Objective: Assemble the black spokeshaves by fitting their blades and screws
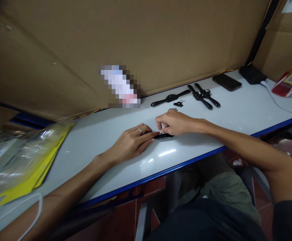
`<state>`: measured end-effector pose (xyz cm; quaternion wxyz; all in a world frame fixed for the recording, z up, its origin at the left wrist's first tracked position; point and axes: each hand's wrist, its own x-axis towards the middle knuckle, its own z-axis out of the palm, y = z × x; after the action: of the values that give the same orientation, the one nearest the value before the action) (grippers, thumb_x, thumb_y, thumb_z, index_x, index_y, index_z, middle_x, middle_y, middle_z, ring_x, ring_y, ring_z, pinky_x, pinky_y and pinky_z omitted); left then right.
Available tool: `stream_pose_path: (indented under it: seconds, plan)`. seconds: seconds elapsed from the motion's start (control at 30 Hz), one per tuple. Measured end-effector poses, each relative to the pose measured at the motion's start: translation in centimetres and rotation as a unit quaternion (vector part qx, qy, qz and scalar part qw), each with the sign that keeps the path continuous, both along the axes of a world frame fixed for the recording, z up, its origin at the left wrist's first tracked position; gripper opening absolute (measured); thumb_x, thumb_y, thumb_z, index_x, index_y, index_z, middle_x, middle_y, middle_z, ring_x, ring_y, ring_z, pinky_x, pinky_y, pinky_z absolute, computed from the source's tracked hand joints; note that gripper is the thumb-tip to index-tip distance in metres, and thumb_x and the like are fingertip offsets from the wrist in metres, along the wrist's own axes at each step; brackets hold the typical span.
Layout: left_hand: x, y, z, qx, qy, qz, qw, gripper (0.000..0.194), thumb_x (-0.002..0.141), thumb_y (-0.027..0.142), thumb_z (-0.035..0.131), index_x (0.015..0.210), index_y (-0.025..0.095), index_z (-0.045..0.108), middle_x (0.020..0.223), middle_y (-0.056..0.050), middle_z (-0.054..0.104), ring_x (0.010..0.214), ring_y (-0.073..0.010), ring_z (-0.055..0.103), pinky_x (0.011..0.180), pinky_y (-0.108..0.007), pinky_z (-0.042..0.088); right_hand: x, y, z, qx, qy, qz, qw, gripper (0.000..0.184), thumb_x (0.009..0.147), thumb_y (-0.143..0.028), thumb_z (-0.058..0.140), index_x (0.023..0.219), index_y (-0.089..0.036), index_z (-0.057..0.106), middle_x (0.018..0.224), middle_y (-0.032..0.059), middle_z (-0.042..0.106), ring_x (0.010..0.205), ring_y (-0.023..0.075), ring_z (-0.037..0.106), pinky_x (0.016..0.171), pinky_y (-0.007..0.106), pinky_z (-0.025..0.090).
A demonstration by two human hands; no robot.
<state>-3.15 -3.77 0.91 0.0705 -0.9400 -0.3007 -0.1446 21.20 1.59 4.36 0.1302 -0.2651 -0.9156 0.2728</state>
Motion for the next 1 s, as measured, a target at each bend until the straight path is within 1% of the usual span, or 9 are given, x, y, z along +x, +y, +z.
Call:
stream_pose_path:
  seconds: [0.13, 0.27, 0.47, 0.63, 0.73, 0.83, 1.0]
  plan:
    - [0.0, 0.0, 0.0, 0.002, 0.001, 0.002, 1.000, 0.030, 0.107, 0.024, 0.043, 0.122, 0.016, 0.068, 0.095, -0.008, 0.063, 0.086, -0.0204, 0.059, 0.069, -0.033, 0.054, 0.0, -0.1, 0.3, -0.037, 0.004, -0.014, 0.999, 0.008, 0.086, -0.010, 0.065, 0.081, -0.015, 0.068, 0.062, -0.0042, 0.056, 0.065, 0.0115, 0.047, 0.073, 0.030, 0.030]
    - [0.1, 0.0, 0.1, -0.001, 0.005, 0.004, 1.000, 0.031, 0.107, 0.024, 0.043, 0.123, 0.018, 0.068, 0.096, -0.008, 0.064, 0.086, -0.0201, 0.060, 0.070, -0.033, 0.055, 0.0, 0.0, 0.2, -0.044, 0.010, -0.022, 0.999, 0.010, 0.085, -0.009, 0.065, 0.078, -0.015, 0.068, 0.060, -0.0050, 0.058, 0.061, 0.0101, 0.048, 0.072, 0.030, 0.032]
    - [0.0, -0.1, 0.2, -0.001, 0.007, 0.003, 1.000, 0.030, 0.107, 0.025, 0.044, 0.123, 0.017, 0.068, 0.096, -0.008, 0.064, 0.086, -0.0196, 0.060, 0.069, -0.032, 0.055, 0.2, 0.3, -0.2, -0.104, 0.038, -0.008, 0.994, 0.008, 0.085, -0.013, 0.063, 0.078, -0.016, 0.067, 0.059, -0.0039, 0.062, 0.061, 0.0115, 0.056, 0.071, 0.029, 0.035]
    - [0.1, 0.0, 0.2, 0.000, 0.001, -0.001, 1.000, 0.030, 0.107, 0.025, 0.044, 0.121, 0.016, 0.068, 0.095, -0.008, 0.064, 0.086, -0.0197, 0.060, 0.068, -0.032, 0.054, 0.1, 0.1, 0.1, -0.038, 0.015, -0.025, 0.999, 0.010, 0.084, -0.010, 0.066, 0.075, -0.015, 0.066, 0.062, -0.0045, 0.060, 0.063, 0.0103, 0.050, 0.071, 0.028, 0.032]
    - [0.1, 0.0, 0.2, 0.002, 0.002, -0.001, 1.000, 0.029, 0.107, 0.025, 0.044, 0.121, 0.016, 0.068, 0.096, -0.007, 0.064, 0.087, -0.0194, 0.060, 0.068, -0.031, 0.054, 0.0, 0.0, 0.2, -0.042, 0.026, -0.021, 0.999, 0.011, 0.083, -0.009, 0.067, 0.073, -0.015, 0.066, 0.064, -0.0041, 0.060, 0.065, 0.0104, 0.051, 0.072, 0.028, 0.033]
    - [0.1, 0.0, 0.2, -0.003, 0.001, -0.003, 1.000, 0.029, 0.107, 0.024, 0.044, 0.121, 0.016, 0.068, 0.095, -0.007, 0.063, 0.085, -0.0188, 0.060, 0.069, -0.031, 0.054, -0.1, 0.1, -0.1, -0.070, 0.039, -0.034, 0.996, 0.012, 0.081, -0.008, 0.066, 0.071, -0.015, 0.065, 0.062, -0.0039, 0.060, 0.064, 0.0105, 0.054, 0.071, 0.028, 0.035]
    - [0.0, -0.1, 0.2, -0.011, 0.002, 0.002, 1.000, 0.029, 0.108, 0.026, 0.043, 0.122, 0.017, 0.068, 0.096, -0.008, 0.064, 0.086, -0.0185, 0.060, 0.069, -0.031, 0.054, 0.0, 0.6, -1.0, -0.166, 0.059, -0.047, 0.983, 0.006, 0.082, -0.013, 0.064, 0.077, -0.015, 0.066, 0.059, -0.0030, 0.063, 0.056, 0.0100, 0.056, 0.061, 0.027, 0.037]
